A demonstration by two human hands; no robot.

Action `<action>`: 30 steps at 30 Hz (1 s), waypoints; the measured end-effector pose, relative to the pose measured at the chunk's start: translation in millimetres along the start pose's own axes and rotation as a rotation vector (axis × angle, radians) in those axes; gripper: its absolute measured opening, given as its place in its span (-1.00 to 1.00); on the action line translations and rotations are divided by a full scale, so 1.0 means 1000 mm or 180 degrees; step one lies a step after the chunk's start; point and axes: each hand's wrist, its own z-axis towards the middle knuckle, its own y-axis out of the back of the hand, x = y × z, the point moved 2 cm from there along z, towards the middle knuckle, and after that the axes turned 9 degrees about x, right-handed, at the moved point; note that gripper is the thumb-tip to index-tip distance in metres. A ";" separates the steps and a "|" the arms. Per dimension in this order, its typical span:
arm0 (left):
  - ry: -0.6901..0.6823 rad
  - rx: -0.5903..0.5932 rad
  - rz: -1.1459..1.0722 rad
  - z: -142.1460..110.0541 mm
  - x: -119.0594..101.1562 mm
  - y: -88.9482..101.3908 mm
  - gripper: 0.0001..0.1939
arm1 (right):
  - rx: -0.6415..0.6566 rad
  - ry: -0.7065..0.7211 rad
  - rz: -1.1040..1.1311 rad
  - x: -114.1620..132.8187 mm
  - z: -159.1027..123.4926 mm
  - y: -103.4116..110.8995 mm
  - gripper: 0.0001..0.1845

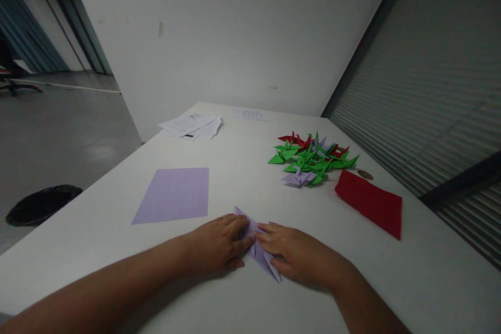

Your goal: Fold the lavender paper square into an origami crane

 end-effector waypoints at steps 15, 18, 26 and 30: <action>-0.0153 0.0005 -0.0072 -0.002 0.003 -0.002 -0.42 | -0.0125 0.0107 0.0169 0.000 -0.009 0.010 -0.65; -0.0105 -0.0010 -0.0023 -0.002 0.003 -0.002 -0.42 | -0.0113 0.0062 0.0162 -0.002 -0.012 0.011 -0.66; -0.0121 0.0030 0.0056 0.000 0.002 0.001 -0.47 | -0.0157 0.0025 0.0191 -0.004 -0.016 0.011 -0.70; -0.0162 0.0064 0.0015 -0.002 0.002 -0.001 -0.50 | 0.0002 -0.0015 0.0392 -0.006 -0.016 0.010 -0.63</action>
